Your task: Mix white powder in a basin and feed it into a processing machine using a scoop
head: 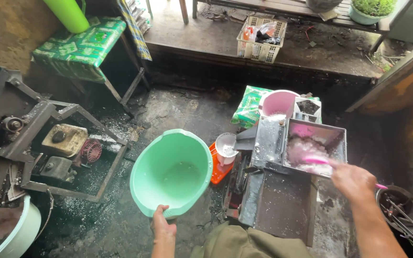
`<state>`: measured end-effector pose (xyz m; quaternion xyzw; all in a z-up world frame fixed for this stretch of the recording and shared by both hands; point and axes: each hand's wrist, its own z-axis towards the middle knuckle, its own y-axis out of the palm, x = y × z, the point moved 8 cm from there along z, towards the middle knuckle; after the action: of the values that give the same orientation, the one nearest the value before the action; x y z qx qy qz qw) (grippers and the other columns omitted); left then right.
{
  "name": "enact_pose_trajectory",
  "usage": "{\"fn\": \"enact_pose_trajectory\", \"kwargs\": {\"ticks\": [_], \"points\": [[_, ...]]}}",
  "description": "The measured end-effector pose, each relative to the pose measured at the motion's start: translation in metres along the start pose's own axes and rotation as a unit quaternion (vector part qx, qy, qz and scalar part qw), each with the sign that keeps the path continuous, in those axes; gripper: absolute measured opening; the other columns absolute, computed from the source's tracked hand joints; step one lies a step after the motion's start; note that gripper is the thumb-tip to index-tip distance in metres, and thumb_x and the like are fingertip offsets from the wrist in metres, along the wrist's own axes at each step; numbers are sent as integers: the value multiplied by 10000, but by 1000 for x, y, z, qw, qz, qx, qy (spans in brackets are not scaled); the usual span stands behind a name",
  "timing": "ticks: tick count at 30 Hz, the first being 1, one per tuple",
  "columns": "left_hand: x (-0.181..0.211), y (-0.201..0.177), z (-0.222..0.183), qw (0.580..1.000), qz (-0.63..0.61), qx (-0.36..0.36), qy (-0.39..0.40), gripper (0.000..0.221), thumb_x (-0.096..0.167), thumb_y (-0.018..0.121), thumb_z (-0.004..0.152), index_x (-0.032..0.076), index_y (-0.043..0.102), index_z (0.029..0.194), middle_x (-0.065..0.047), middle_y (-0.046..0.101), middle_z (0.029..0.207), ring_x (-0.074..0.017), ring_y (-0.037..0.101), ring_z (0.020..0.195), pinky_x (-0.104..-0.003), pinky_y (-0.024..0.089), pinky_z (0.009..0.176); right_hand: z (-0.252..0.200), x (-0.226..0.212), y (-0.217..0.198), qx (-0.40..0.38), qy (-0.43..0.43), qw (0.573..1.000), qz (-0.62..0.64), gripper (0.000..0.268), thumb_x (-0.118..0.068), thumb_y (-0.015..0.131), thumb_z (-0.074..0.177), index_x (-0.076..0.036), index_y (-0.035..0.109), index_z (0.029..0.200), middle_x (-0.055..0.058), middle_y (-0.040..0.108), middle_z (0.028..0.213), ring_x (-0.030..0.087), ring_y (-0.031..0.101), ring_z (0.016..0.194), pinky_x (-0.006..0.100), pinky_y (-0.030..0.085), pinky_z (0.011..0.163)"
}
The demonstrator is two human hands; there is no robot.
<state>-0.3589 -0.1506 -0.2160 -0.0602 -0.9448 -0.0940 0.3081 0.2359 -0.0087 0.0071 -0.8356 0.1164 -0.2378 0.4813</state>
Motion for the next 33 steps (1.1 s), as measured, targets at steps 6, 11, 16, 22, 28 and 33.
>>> {"fn": "enact_pose_trajectory", "kwargs": {"ticks": [6,11,16,22,28,33], "points": [[-3,-14,0,999,5,54,0,673,-50,646,586,107,515,1227,-121,623,1141,-325,610,916,-499,528,607,37,15,37,34,-2,998,-52,510,-225,427,938,-581,626,1245,-105,774,1204,112,728,1156,265,563,865],[-7,-7,9,999,31,42,-12,571,-2,659,594,169,588,1134,-47,661,1067,-278,626,853,-440,521,588,84,-33,51,283,-122,937,-162,147,-265,572,811,-322,708,806,-80,660,774,139,674,694,305,438,567],[7,2,-15,998,54,27,-3,654,-65,668,628,104,461,1224,-99,615,1157,-312,609,922,-468,511,604,32,3,-1,136,-93,963,-211,336,-218,427,997,-424,647,1146,-40,661,954,133,664,848,269,491,722],[0,-5,-19,997,68,39,0,703,-46,671,605,108,454,1257,-101,618,1137,-302,604,878,-465,493,594,97,-24,46,158,-121,963,-182,286,-166,609,829,-400,745,734,-161,710,762,97,732,726,384,492,561],[0,-12,-7,994,98,54,-2,695,-18,689,598,72,459,1248,-140,632,1120,-328,633,853,-496,536,595,64,-64,5,111,-143,978,-102,273,-139,476,1023,-185,741,980,32,685,895,185,667,754,427,607,667],[8,-2,-1,992,115,52,1,758,58,708,611,84,413,1308,-118,573,1163,-280,619,888,-460,511,611,100,-21,-35,165,-123,958,-201,157,-353,691,725,-401,806,820,-65,760,853,201,741,831,367,438,576]]}}
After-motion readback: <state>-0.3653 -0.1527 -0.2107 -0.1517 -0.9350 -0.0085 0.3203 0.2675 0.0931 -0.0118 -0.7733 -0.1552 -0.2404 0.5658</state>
